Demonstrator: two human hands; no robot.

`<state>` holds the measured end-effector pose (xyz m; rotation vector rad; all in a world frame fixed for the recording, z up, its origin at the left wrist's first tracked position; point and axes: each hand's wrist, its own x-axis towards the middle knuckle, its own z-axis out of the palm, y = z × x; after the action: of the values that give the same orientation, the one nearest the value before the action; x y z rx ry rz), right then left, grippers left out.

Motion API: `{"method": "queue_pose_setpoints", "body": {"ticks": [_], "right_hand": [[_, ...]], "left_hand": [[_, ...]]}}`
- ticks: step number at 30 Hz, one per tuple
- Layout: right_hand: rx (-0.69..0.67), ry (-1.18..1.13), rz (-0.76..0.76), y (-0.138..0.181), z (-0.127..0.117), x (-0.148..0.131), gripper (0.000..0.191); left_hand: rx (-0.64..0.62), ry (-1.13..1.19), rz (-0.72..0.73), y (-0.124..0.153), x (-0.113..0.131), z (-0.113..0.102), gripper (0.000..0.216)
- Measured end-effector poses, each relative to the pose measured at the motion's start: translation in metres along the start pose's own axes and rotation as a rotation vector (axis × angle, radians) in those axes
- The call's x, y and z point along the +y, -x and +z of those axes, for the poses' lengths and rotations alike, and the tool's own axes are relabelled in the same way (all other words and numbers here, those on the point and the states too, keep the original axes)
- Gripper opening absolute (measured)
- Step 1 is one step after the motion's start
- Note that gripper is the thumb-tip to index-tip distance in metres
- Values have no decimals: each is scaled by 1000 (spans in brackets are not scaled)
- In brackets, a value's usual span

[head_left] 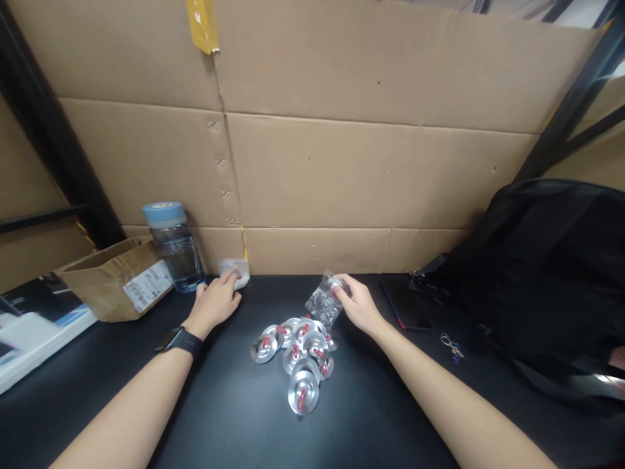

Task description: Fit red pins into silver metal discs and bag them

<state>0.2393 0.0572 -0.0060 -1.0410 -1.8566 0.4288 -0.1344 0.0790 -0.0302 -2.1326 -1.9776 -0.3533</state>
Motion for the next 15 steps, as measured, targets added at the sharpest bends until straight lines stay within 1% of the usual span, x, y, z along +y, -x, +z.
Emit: {"method": "queue_pose_setpoints", "body": {"ticks": [4, 6, 7, 9, 10, 11, 12, 13, 15], "right_hand": [[-14, -125, -16, 7, 1, -22, 25], [-2, -176, -17, 13, 6, -32, 24], [11, -199, -17, 16, 8, -38, 24], [24, -216, -14, 22, 14, -46, 24], [21, -211, -13, 24, 16, -49, 24], [13, -208, -14, 27, 18, -52, 24], [7, -205, -15, 29, 20, -54, 24], [5, -206, -17, 30, 22, -55, 24], [15, -211, -22, 32, 22, -55, 25]], "left_hand": [[110, 27, 44, 7, 19, -19, 44], [152, 134, 103, 12, 37, -29, 37], [150, 234, 149, 16, 47, -34, 34], [119, 547, 257, 26, 70, -44, 32], [75, 709, 320, 31, 81, -48, 34], [12, 824, 386, 38, 91, -52, 34], [-28, 871, 444, 44, 100, -55, 34], [-55, 860, 463, 49, 108, -57, 36], [-65, 825, 452, 57, 117, -59, 33]]}}
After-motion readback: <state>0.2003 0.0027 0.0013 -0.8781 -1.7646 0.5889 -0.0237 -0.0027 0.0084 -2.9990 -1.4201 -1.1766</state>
